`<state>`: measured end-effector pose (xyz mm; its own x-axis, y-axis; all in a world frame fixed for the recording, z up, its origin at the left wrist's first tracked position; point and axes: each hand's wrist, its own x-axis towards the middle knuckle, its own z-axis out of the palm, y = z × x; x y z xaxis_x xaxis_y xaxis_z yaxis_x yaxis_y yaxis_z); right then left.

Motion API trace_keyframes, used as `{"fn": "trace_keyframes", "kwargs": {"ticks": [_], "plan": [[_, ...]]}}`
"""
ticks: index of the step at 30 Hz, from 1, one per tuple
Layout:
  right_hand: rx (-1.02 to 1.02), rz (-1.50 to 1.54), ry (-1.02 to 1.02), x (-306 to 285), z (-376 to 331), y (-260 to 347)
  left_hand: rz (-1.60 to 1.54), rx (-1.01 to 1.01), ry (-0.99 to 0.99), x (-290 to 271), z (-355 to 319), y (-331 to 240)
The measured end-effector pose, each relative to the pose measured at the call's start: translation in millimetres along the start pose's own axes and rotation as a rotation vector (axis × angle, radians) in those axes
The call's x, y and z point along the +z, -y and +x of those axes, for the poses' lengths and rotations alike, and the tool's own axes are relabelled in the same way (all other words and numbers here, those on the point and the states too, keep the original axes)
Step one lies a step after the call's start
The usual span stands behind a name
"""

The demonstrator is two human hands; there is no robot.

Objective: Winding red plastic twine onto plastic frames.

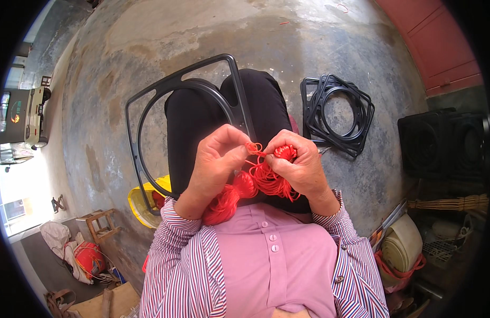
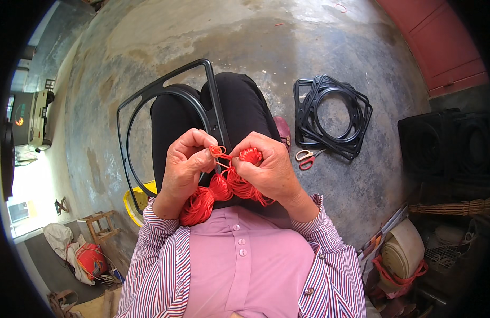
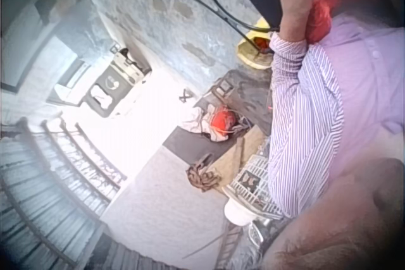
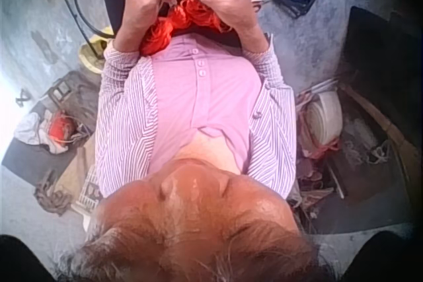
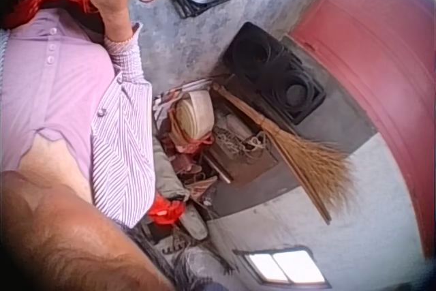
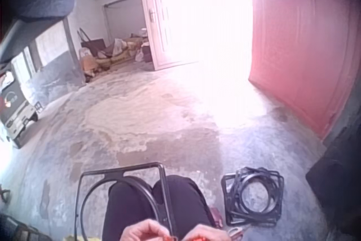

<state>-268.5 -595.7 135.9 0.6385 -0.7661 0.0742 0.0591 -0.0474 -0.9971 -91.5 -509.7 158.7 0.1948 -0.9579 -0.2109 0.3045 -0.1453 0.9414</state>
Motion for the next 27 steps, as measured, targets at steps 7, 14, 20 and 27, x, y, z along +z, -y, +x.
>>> {"fn": "trace_keyframes", "kwargs": {"ticks": [7, 14, 20, 27], "plan": [[-0.001, -0.008, 0.064, -5.4, 0.5, -0.9, 0.086, 0.156, -0.108, 0.7, 2.2, 2.6], [0.053, 0.072, 0.039, -7.3, -2.9, -0.5, -0.136, 0.144, -0.126, -3.0, 4.5, 0.5], [0.017, 0.055, 0.023, -5.6, -2.3, -3.9, -0.163, 0.041, -0.116, -1.9, 3.2, -2.1], [0.185, 0.119, -0.007, -7.0, -4.9, 7.6, -0.247, 0.113, -0.024, -7.6, 4.5, -7.6]]}}
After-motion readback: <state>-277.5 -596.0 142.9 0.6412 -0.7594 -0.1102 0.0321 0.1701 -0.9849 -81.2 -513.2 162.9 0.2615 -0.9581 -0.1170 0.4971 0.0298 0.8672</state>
